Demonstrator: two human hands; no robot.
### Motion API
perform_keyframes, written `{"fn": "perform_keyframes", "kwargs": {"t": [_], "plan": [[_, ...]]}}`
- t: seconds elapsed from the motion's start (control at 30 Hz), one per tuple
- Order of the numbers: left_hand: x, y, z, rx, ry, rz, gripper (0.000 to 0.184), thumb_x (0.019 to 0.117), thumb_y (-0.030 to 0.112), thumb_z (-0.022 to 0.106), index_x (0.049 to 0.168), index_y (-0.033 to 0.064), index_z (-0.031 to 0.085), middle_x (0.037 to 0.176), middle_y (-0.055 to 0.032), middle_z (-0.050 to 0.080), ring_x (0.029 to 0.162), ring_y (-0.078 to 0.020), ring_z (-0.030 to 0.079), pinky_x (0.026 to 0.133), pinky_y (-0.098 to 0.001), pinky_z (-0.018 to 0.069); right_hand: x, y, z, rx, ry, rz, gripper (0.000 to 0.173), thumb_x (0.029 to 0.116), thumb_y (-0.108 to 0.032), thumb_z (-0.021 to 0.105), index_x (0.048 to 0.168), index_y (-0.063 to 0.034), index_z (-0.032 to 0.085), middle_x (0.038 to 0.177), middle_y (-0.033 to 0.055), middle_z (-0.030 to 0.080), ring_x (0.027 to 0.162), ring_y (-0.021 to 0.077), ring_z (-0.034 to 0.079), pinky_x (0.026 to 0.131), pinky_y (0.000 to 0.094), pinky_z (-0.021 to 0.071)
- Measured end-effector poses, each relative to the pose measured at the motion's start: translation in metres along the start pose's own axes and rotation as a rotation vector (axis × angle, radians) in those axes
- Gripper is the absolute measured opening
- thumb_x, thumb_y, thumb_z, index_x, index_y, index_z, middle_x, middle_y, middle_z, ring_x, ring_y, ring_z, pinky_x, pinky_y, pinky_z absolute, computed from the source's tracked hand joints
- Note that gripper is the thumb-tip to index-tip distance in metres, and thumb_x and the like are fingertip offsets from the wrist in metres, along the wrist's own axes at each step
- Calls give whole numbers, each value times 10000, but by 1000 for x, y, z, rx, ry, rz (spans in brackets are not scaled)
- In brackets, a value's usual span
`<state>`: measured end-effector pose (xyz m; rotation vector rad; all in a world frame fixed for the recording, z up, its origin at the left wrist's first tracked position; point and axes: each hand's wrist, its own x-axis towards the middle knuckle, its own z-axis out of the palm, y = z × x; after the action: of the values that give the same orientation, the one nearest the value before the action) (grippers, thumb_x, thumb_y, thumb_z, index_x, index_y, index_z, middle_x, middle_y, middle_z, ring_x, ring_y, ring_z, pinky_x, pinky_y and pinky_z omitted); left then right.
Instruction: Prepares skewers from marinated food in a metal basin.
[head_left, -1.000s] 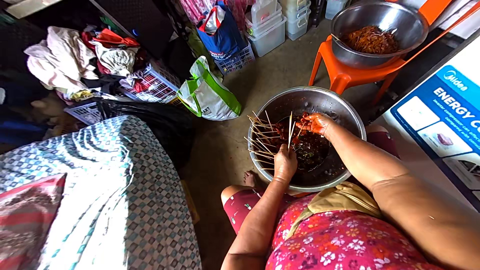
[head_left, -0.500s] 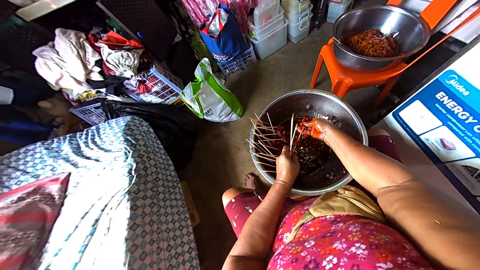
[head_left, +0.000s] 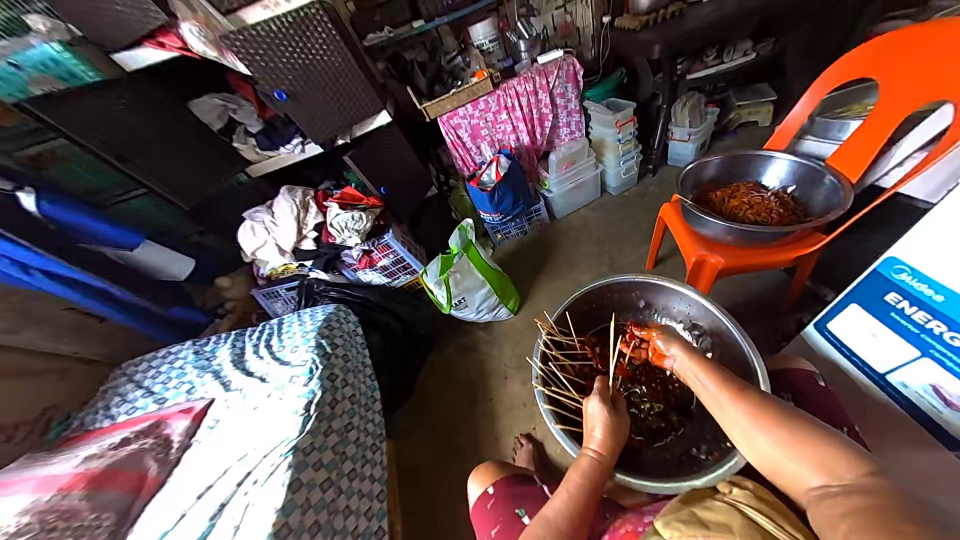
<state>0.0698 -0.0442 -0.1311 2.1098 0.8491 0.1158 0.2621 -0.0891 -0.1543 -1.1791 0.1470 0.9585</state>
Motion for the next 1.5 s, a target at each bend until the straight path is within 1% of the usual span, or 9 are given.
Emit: {"fn": "perform_keyframes", "kwargs": {"t": [0.17, 0.37, 0.43, 0.57, 0.7, 0.83, 1.1, 1.27, 1.5], "plan": [[-1, 1, 0, 0, -6, -18, 284, 1025, 92, 509, 1277, -15, 584, 947, -194, 688, 877, -313, 697, 836, -490, 561, -4, 6, 5, -13, -30, 11, 228, 1082, -76, 468, 1286, 23, 494, 906, 116, 590, 707, 202, 658, 680, 357, 615], [-1, -3, 2, -10, 10, 29, 241, 1019, 97, 511, 1210, -16, 608, 909, -176, 676, 837, -288, 685, 806, -473, 557, 14, -1, -16, -110, -119, 51, 192, 1062, -115, 500, 1233, -27, 500, 889, 120, 614, 738, 259, 681, 673, 426, 616], [-2, -3, 2, -9, 6, 31, 230, 1021, 98, 510, 1197, -13, 606, 904, -172, 674, 829, -285, 683, 800, -469, 557, 16, -3, -18, -116, -84, 5, 152, 1049, -87, 499, 1187, -24, 510, 851, 116, 621, 703, 253, 674, 652, 416, 611], [-4, -3, 3, -8, -8, 14, 244, 1024, 100, 507, 1221, -11, 598, 908, -172, 676, 834, -290, 685, 805, -473, 558, 10, -4, -17, -98, -78, -51, 203, 1058, -29, 446, 1246, 13, 511, 865, 114, 618, 702, 230, 673, 703, 413, 622], [-5, -4, 4, -17, 2, 14, 264, 1021, 93, 507, 1242, -19, 598, 905, -181, 677, 827, -297, 685, 801, -478, 558, 3, -2, -11, -63, -49, -12, 183, 1084, -74, 449, 1219, 34, 509, 878, 101, 591, 719, 193, 656, 731, 371, 618], [-8, -1, 5, -11, 7, 23, 290, 1030, 100, 502, 1273, -37, 581, 930, -202, 689, 858, -319, 701, 823, -492, 564, -6, -2, -5, 30, -60, 46, 167, 1109, -126, 398, 1142, -10, 514, 860, 62, 577, 730, 151, 640, 753, 315, 608], [-7, 0, 4, 11, -6, 2, 338, 1028, 98, 481, 1327, -39, 563, 962, -195, 701, 886, -298, 706, 847, -463, 565, -3, 8, -7, -5, -62, 98, 167, 1094, -126, 441, 1161, -2, 532, 885, 73, 593, 751, 181, 657, 774, 366, 613], [-3, 0, 3, 20, -1, -4, 297, 1023, 91, 479, 1271, -37, 580, 941, -183, 695, 876, -284, 700, 839, -453, 557, -11, 11, 1, -134, -115, 155, 172, 1090, -145, 447, 1134, -15, 551, 880, 74, 626, 751, 180, 668, 734, 349, 601], [0, 1, 0, 36, 17, -55, 264, 1034, 99, 492, 1240, -27, 598, 979, -185, 704, 938, -282, 705, 887, -454, 551, -16, 25, 9, -145, -160, 218, 223, 1080, -125, 464, 1234, 13, 546, 935, 134, 661, 787, 237, 689, 758, 409, 608]]}}
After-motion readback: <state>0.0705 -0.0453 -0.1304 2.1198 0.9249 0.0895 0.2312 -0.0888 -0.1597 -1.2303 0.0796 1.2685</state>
